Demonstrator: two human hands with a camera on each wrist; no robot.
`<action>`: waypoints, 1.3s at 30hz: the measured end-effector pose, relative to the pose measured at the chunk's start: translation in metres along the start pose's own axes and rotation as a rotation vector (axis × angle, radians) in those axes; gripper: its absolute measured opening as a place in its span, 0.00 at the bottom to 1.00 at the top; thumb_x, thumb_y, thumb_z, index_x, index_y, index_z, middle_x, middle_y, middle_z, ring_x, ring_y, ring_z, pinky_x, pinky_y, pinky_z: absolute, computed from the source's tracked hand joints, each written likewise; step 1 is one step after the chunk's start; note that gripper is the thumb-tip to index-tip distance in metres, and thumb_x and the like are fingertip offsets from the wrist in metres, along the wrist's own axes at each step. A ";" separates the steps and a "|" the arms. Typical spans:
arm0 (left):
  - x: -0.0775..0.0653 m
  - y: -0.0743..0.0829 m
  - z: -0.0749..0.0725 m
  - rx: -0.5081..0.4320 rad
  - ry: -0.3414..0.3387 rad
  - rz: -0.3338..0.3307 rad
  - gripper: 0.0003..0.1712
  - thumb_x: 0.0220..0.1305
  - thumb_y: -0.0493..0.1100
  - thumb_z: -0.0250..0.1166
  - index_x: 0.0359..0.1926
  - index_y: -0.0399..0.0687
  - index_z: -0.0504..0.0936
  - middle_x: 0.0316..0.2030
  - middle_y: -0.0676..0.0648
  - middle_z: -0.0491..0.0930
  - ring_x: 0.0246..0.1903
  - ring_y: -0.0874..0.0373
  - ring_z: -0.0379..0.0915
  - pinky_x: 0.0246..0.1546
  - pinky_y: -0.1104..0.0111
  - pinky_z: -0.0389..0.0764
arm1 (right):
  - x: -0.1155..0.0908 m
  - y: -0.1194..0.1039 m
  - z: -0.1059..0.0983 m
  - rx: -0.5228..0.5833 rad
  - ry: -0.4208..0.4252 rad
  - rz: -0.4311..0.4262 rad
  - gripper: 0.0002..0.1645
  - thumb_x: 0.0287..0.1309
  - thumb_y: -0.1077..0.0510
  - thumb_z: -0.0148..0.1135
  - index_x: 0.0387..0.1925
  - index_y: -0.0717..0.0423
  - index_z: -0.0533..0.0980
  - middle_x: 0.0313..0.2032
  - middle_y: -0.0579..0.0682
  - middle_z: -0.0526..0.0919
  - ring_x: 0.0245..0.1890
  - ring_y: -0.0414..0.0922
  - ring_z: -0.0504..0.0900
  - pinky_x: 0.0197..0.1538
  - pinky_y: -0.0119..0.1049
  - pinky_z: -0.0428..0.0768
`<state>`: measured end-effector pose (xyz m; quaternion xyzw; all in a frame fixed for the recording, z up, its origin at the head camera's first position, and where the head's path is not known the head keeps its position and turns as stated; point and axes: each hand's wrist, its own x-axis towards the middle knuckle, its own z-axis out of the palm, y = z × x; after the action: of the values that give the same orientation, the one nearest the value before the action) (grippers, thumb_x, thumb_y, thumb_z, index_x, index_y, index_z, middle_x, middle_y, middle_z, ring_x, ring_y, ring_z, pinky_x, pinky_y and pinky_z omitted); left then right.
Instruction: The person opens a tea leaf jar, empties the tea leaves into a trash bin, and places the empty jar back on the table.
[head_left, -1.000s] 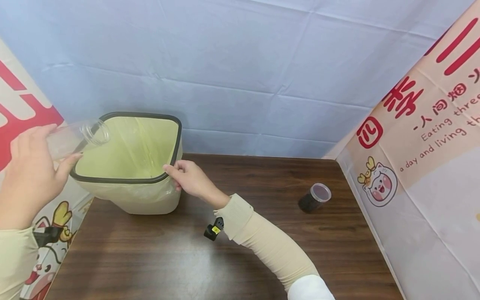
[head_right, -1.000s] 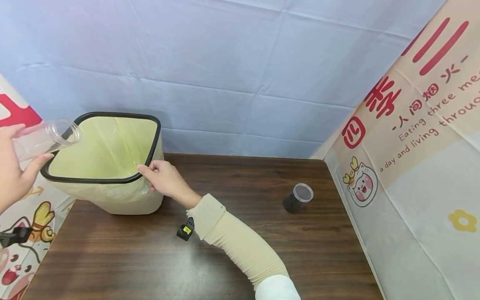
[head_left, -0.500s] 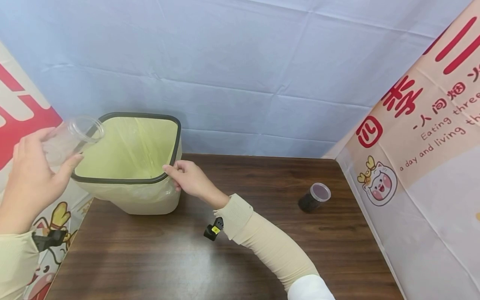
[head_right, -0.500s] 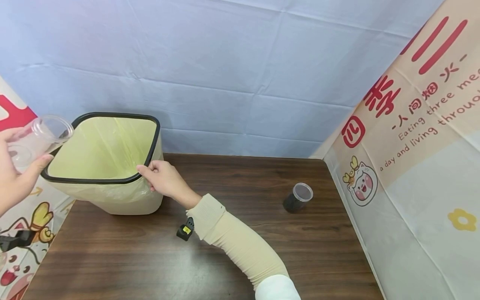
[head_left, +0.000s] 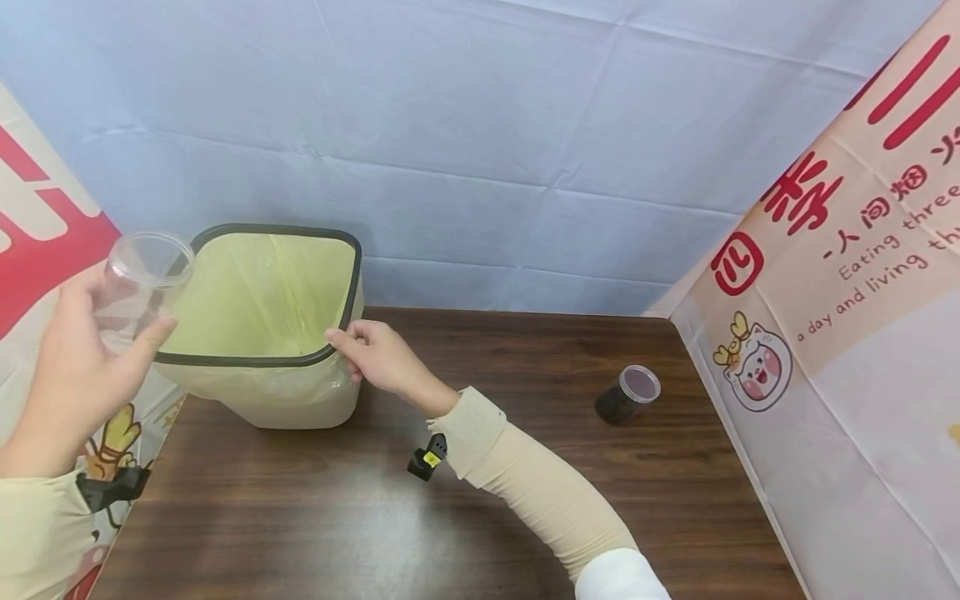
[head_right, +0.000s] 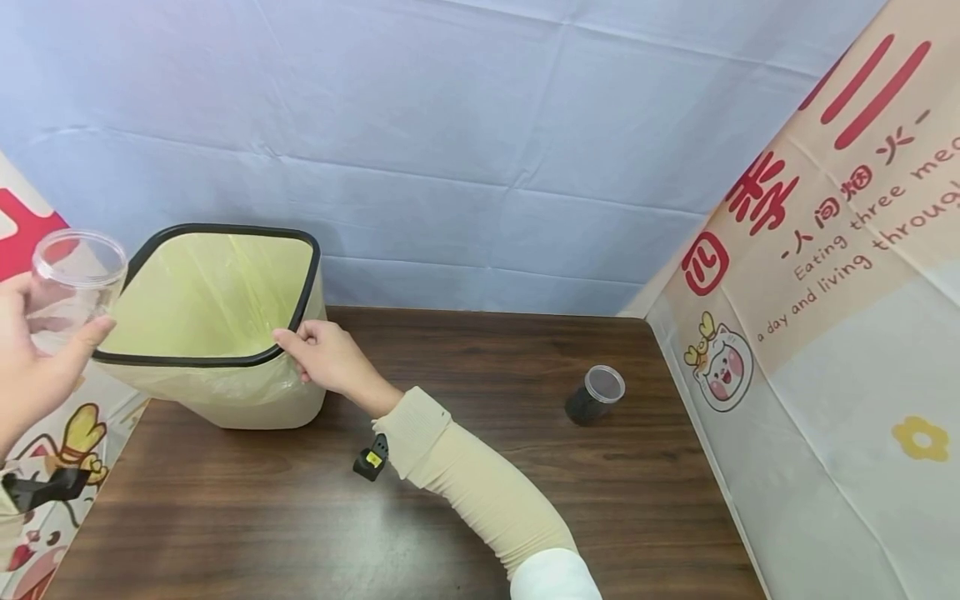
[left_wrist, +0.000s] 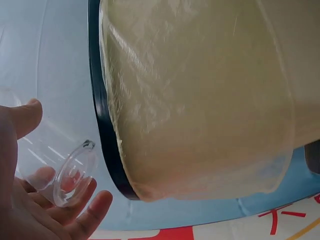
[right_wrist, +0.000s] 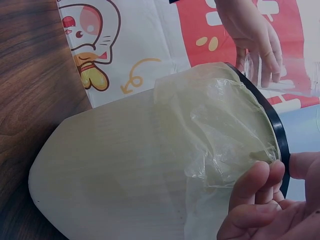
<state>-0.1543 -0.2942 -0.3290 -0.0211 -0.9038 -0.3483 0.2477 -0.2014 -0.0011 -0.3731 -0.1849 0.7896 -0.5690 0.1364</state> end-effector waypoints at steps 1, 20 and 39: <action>-0.001 0.001 0.001 -0.005 0.005 -0.007 0.40 0.54 0.40 0.69 0.66 0.50 0.61 0.54 0.43 0.67 0.49 0.67 0.61 0.45 0.81 0.58 | 0.000 0.000 0.000 0.000 0.000 0.000 0.25 0.63 0.40 0.53 0.21 0.55 0.68 0.13 0.47 0.72 0.16 0.42 0.73 0.26 0.31 0.70; -0.037 0.015 0.015 -0.164 0.033 -0.016 0.30 0.48 0.34 0.70 0.51 0.53 0.67 0.43 0.59 0.72 0.38 0.73 0.67 0.48 0.83 0.61 | -0.001 0.001 -0.001 0.022 -0.004 0.004 0.25 0.63 0.40 0.53 0.21 0.56 0.68 0.13 0.48 0.71 0.16 0.41 0.73 0.27 0.31 0.70; -0.071 0.023 0.017 -0.221 0.098 0.007 0.41 0.42 0.26 0.69 0.61 0.44 0.69 0.49 0.60 0.72 0.42 0.72 0.70 0.41 0.85 0.66 | -0.001 0.001 -0.002 -0.001 -0.003 0.009 0.25 0.63 0.40 0.53 0.21 0.55 0.68 0.14 0.48 0.72 0.16 0.41 0.73 0.26 0.31 0.69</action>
<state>-0.0950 -0.2561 -0.3587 -0.0344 -0.8466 -0.4457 0.2890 -0.2010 0.0011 -0.3736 -0.1823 0.7906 -0.5675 0.1403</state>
